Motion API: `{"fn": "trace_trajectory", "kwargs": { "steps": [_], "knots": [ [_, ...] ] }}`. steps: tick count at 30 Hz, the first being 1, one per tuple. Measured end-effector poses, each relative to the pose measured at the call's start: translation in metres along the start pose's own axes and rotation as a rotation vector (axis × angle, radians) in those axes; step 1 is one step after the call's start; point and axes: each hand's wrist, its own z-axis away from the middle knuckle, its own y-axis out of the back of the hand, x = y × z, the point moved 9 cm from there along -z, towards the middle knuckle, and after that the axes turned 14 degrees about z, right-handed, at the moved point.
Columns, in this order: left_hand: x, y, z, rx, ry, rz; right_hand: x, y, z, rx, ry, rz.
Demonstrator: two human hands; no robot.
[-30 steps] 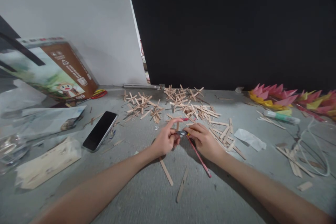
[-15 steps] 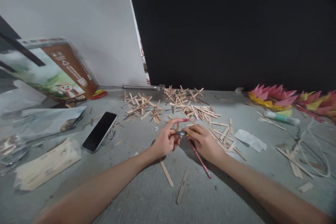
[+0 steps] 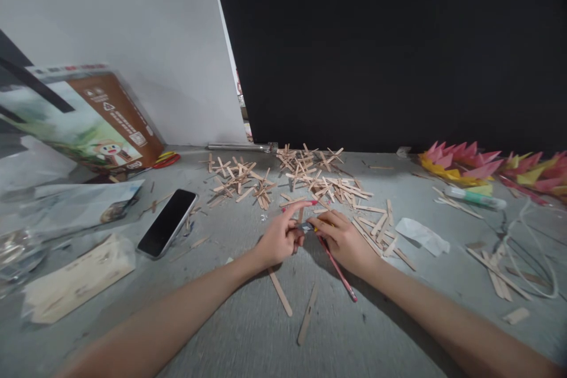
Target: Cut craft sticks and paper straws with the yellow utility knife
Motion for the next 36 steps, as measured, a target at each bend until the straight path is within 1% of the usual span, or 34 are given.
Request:
{"fn": "trace_trajectory", "kwargs": {
  "steps": [3,7,12,18,20,25,30,36],
  "knots": [
    [0.000,0.003,0.000,0.051,0.005,0.034,0.002,0.001,-0.001,-0.005,-0.042,0.002],
    [-0.005,0.011,-0.002,0.125,0.009,0.052,0.010,0.001,0.001,0.030,-0.119,0.000],
    [-0.010,0.018,-0.004,0.154,0.010,0.077,0.019,0.002,0.004,0.084,-0.183,0.010],
    [-0.009,0.018,-0.004,0.151,0.005,0.055,0.012,-0.001,0.002,0.028,-0.122,0.006],
    [-0.010,0.018,-0.005,0.150,0.002,0.054,0.011,-0.002,0.002,0.017,-0.122,0.012],
    [-0.012,0.019,-0.005,0.157,0.012,0.040,0.012,-0.002,0.002,0.028,-0.127,0.015],
    [-0.011,0.018,-0.005,0.157,0.020,0.037,0.017,-0.002,0.004,0.068,-0.158,0.021],
    [-0.011,0.019,-0.006,0.160,0.017,0.054,0.017,-0.002,0.004,0.047,-0.158,0.017]
  ]
}}
